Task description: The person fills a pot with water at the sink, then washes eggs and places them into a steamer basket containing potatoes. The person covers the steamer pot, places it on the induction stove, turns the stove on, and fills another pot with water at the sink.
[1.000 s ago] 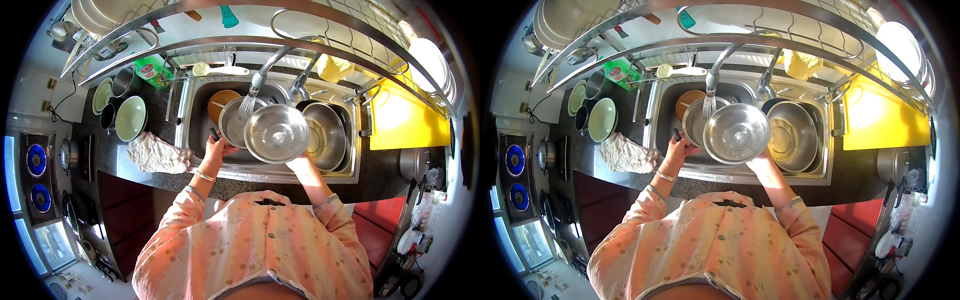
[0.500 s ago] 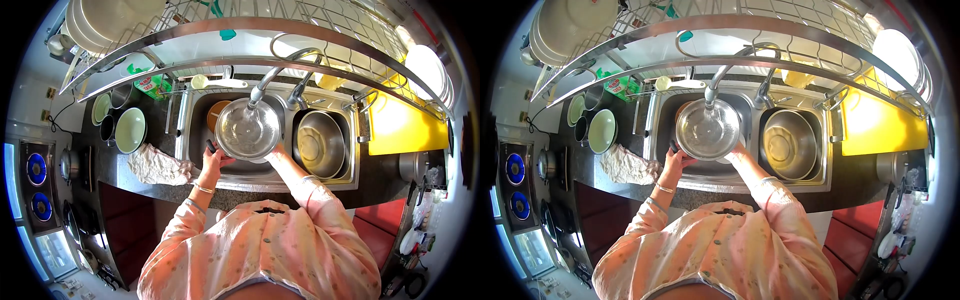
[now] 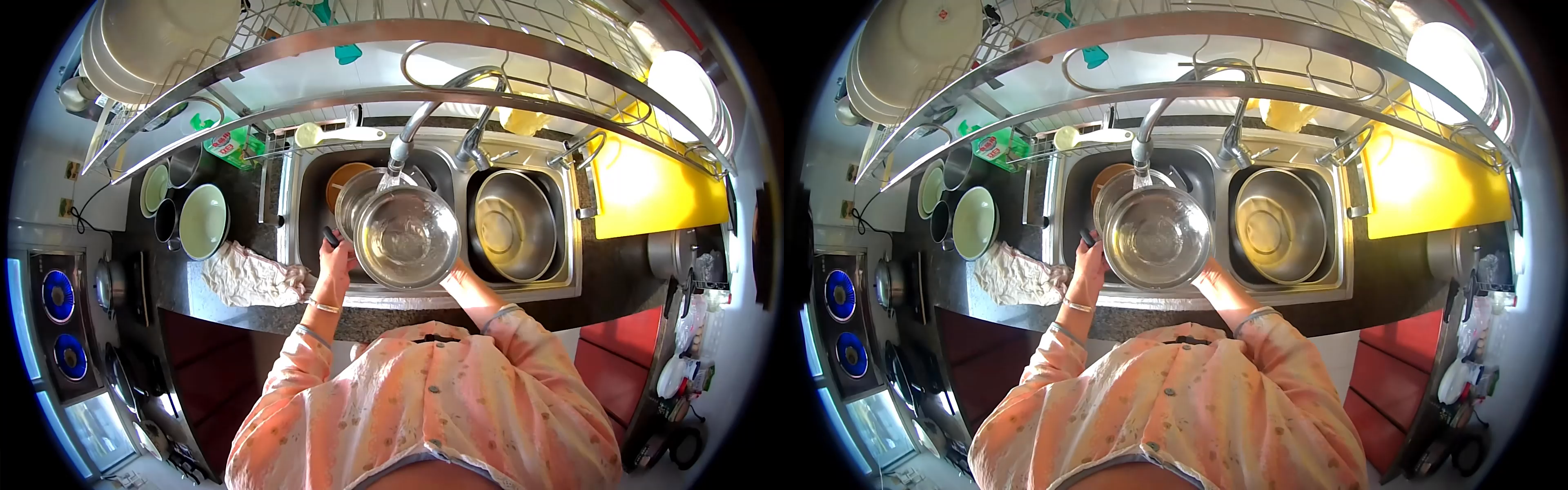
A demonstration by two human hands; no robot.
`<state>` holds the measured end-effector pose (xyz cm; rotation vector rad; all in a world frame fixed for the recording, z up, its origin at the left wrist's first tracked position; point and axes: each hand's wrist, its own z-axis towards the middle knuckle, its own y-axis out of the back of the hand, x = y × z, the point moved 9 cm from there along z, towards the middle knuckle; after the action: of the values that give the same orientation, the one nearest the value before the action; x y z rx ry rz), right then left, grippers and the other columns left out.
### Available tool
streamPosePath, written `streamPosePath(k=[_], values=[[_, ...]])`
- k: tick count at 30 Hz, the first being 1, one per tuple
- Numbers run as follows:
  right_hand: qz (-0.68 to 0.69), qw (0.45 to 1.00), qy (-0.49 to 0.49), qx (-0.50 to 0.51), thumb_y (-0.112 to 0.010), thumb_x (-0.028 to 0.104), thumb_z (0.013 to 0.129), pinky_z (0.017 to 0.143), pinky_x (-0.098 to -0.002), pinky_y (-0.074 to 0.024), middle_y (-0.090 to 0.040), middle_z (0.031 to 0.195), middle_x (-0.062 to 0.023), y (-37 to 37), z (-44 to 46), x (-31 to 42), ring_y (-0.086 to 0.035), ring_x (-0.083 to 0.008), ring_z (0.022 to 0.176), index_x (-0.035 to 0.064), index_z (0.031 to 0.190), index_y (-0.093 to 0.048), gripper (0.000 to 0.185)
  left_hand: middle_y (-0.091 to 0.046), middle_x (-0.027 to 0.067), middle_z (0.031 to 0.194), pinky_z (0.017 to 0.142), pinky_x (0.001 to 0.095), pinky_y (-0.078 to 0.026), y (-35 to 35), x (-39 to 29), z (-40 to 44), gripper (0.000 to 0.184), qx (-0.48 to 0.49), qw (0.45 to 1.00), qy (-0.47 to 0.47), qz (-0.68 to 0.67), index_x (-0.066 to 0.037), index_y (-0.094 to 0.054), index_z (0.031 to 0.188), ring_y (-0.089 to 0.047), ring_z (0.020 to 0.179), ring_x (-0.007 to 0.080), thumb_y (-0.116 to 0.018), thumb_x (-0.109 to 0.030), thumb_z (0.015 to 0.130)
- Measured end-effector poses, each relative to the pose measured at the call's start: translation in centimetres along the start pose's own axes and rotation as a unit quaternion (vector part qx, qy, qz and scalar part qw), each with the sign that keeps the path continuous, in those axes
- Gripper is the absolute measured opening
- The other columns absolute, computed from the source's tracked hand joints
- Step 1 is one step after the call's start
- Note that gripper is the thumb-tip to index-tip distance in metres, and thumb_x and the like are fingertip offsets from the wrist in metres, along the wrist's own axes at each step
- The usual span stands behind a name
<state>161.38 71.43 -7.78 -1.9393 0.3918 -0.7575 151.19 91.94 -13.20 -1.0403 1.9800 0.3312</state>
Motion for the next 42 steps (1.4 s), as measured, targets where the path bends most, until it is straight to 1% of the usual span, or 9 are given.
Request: streamPosePath(k=[6,13,15,16,21,24,27,31,42], values=[[-0.011,1.0,0.023,-0.01,-0.058,0.018,0.09,0.091,-0.0391,-0.0506,-0.057,0.118,-0.0128,2.1,-4.6,3.4,-0.058,-0.022,0.106,-0.0009,0.123,-0.049,0.039,-0.063,0.0153,0.093,0.061,0.0381,-0.062,-2.2,-1.8,-1.4,0.037,0.072,0.995,-0.011,-0.062,0.004,-0.05,0.111,-0.068,0.073,0.0294,-0.047,0.004,0.074],[-0.016,0.999,0.048,-0.019,-0.058,0.02,0.09,0.092,-0.0396,-0.05,-0.057,0.119,-0.0124,4.1,-8.7,5.1,-0.057,-0.0217,0.108,-0.0007,0.124,-0.048,0.041,-0.063,0.0158,0.094,0.066,0.0423,-0.061,-1.6,-2.1,-0.8,0.037,0.08,0.995,-0.011,-0.059,0.005,-0.051,0.109,-0.067,0.077,0.0319,-0.045,0.004,0.072],[-0.141,0.982,0.12,-0.043,-0.054,0.025,0.093,0.095,-0.0415,-0.047,-0.054,0.124,-0.0112,7.3,-8.9,5.5,-0.053,-0.0206,0.114,0.0017,0.129,-0.045,0.044,-0.063,0.0154,0.093,0.067,0.0422,-0.061,-1.6,-2.2,-0.8,0.036,0.084,0.995,-0.014,-0.055,0.005,-0.052,0.108,-0.067,0.077,0.032,-0.046,0.004,0.073],[-0.256,0.958,0.086,-0.093,-0.055,0.029,0.092,0.088,-0.0368,-0.0503,-0.056,0.119,-0.0073,10.2,-8.8,4.9,-0.059,-0.0193,0.103,0.0028,0.131,-0.043,0.048,-0.063,0.0154,0.093,0.067,0.0422,-0.061,-1.7,-2.3,-0.9,0.036,0.085,0.995,-0.014,-0.053,0.005,-0.052,0.108,-0.067,0.077,0.032,-0.046,0.004,0.073],[-0.3,0.932,0.09,-0.179,-0.049,0.02,0.096,0.072,-0.0252,-0.0543,-0.058,0.1,-0.0044,8.5,-8.8,5.8,-0.06,-0.0108,0.085,-0.0001,0.126,-0.048,0.036,-0.063,0.0154,0.093,0.067,0.0422,-0.061,-1.6,-2.2,-1.0,0.035,0.086,0.994,-0.015,-0.06,0.005,-0.052,0.108,-0.067,0.077,0.0324,-0.046,0.004,0.073],[-0.487,0.828,0.215,-0.175,-0.049,0.014,0.095,0.073,-0.0293,-0.0552,-0.06,0.101,-0.0047,7.7,-8.7,8.0,-0.058,-0.0113,0.092,0.001,0.123,-0.051,0.031,-0.063,0.0158,0.094,0.067,0.0426,-0.061,-1.5,-2.3,-1.1,0.035,0.083,0.995,-0.013,-0.06,0.005,-0.052,0.108,-0.067,0.077,0.0332,-0.047,0.004,0.073],[-0.382,0.881,0.212,-0.183,-0.05,0.013,0.095,0.074,-0.0295,-0.0553,-0.06,0.102,-0.0048,7.4,-9.0,8.3,-0.058,-0.0113,0.093,0.0014,0.125,-0.05,0.033,-0.06,0.016,0.092,0.062,0.042,-0.063,-1.6,-2.3,-1.2,0.037,0.082,0.994,-0.008,-0.072,0.005,-0.044,0.109,-0.067,0.074,0.0335,-0.045,0.005,0.072],[-0.336,0.905,0.197,-0.171,-0.051,0.021,0.095,0.068,-0.0279,-0.057,-0.06,0.102,-0.0065,5.5,-9.8,9.5,-0.061,-0.0117,0.085,0.0016,0.121,-0.052,0.033,-0.063,0.016,0.094,0.067,0.0436,-0.061,-1.8,-2.4,-1.7,0.033,0.091,0.994,-0.009,-0.064,0.004,-0.051,0.107,-0.067,0.077,0.0341,-0.047,0.004,0.074],[-0.348,0.895,0.192,-0.204,-0.053,0.026,0.094,0.072,-0.0322,-0.0575,-0.059,0.097,-0.0059,4.3,-11.5,10.3,-0.059,-0.0102,0.077,-0.0001,0.121,-0.053,0.037,-0.062,0.0162,0.093,0.069,0.0453,-0.061,-2.0,-2.2,-1.9,0.032,0.095,0.993,-0.006,-0.067,0.004,-0.05,0.105,-0.067,0.076,0.0344,-0.046,0.005,0.074]])
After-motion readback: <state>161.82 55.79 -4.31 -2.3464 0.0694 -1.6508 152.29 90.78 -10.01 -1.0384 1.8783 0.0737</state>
